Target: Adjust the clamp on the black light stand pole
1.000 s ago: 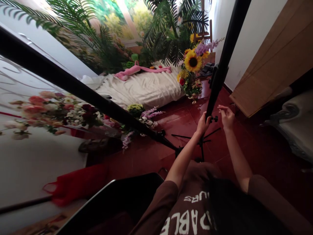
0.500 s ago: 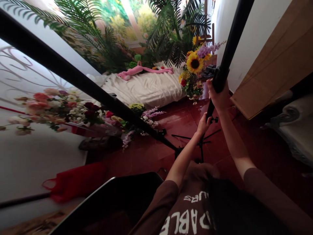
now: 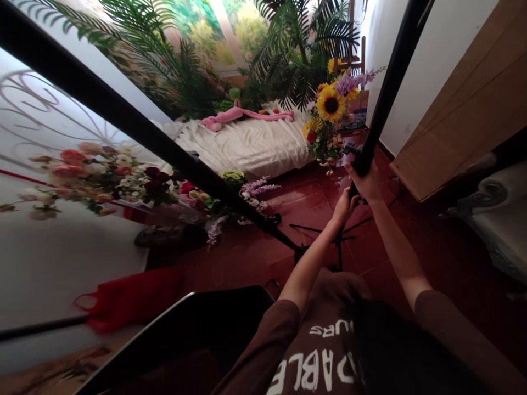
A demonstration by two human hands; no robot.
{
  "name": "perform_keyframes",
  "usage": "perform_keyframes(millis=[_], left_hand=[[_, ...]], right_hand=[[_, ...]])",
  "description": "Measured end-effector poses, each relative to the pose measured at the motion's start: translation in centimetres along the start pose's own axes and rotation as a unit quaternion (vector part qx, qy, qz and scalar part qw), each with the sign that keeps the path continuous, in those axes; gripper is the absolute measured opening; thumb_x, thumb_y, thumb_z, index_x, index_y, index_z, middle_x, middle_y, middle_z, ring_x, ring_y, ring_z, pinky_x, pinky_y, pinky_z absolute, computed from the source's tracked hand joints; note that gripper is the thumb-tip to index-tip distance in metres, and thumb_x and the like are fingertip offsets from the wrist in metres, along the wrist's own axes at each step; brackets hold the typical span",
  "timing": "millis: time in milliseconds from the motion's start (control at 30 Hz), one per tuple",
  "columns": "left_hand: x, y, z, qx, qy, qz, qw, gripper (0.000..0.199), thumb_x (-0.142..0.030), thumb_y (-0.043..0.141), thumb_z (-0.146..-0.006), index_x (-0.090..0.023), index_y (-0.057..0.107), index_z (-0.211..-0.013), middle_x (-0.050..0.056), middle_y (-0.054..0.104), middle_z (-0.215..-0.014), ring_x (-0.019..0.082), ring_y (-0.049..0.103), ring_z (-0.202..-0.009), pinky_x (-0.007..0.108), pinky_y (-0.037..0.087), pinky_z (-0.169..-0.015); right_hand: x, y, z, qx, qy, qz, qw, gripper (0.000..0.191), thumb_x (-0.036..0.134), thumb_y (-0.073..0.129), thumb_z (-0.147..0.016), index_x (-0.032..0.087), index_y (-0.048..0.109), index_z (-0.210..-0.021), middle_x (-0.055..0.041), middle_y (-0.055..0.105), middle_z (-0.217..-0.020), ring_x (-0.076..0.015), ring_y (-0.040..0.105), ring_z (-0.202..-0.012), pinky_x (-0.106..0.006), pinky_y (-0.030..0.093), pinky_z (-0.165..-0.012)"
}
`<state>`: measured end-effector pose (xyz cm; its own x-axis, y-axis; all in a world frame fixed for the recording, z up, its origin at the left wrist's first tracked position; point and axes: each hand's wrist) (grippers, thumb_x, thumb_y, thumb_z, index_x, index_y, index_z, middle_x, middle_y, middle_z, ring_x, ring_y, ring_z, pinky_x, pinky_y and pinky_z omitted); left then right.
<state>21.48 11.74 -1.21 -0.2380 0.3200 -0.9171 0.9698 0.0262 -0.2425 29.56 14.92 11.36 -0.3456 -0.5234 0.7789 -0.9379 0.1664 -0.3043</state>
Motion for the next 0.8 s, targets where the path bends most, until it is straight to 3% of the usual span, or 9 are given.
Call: perform_keyframes(millis=[167,433,600,700,800], left_hand=[[1.3,0.4,-0.2,-0.011,0.008,0.001,1.000,0.042,-0.034,0.048,-0.093,-0.015,0.044,-0.130,0.019,0.064,-0.121,0.024,0.065,-0.108,0.038,0.051,-0.095],[1.6,0.6,-0.2,-0.004,0.015,0.027,1.000,0.045,-0.032,0.045,-0.094,-0.014,0.040,-0.135,0.021,0.059,-0.131,0.026,0.060,-0.123,0.041,0.046,-0.106],[1.8,0.6,-0.3,-0.006,0.008,0.019,1.000,0.046,-0.032,0.046,-0.093,-0.014,0.039,-0.135,0.021,0.060,-0.129,0.026,0.062,-0.120,0.041,0.049,-0.102],[1.7,0.7,-0.3,-0.008,0.009,0.010,1.000,0.041,-0.032,0.044,-0.095,-0.014,0.041,-0.131,0.020,0.063,-0.121,0.024,0.065,-0.109,0.039,0.052,-0.095],[1.3,0.7,-0.1,-0.011,0.016,0.018,1.000,0.036,-0.033,0.041,-0.097,-0.017,0.042,-0.128,0.015,0.066,-0.114,0.020,0.067,-0.099,0.036,0.053,-0.089]], right_hand=[[-2.8,1.1,3.4,-0.020,0.063,0.010,0.998,0.071,0.070,0.067,-0.073,0.019,0.058,-0.121,-0.0073,0.072,-0.096,-0.0235,0.069,-0.089,-0.040,0.056,-0.082],[-3.3,1.3,3.7,-0.016,0.088,0.013,0.996,0.070,0.072,0.065,-0.074,0.020,0.058,-0.122,-0.0097,0.071,-0.101,-0.0263,0.068,-0.095,-0.043,0.054,-0.087],[-3.7,1.1,4.8,-0.008,0.069,0.027,0.997,0.064,0.070,0.060,-0.079,0.022,0.057,-0.121,-0.0102,0.071,-0.102,-0.0252,0.068,-0.093,-0.041,0.055,-0.084],[-3.7,0.4,6.5,-0.010,0.071,0.047,0.996,0.056,0.064,0.058,-0.085,0.021,0.056,-0.122,-0.0103,0.071,-0.101,-0.0240,0.069,-0.089,-0.040,0.055,-0.082],[-3.4,-0.5,8.5,-0.022,0.055,0.064,0.996,0.046,0.054,0.055,-0.091,0.021,0.056,-0.123,-0.0117,0.071,-0.107,-0.0240,0.069,-0.096,-0.040,0.055,-0.087]])
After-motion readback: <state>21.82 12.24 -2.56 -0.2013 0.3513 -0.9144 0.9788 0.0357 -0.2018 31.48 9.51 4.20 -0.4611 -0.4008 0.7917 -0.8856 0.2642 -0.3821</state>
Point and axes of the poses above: each hand's wrist, its own z-axis away from the middle knuckle, its own y-axis out of the palm, x = y × z
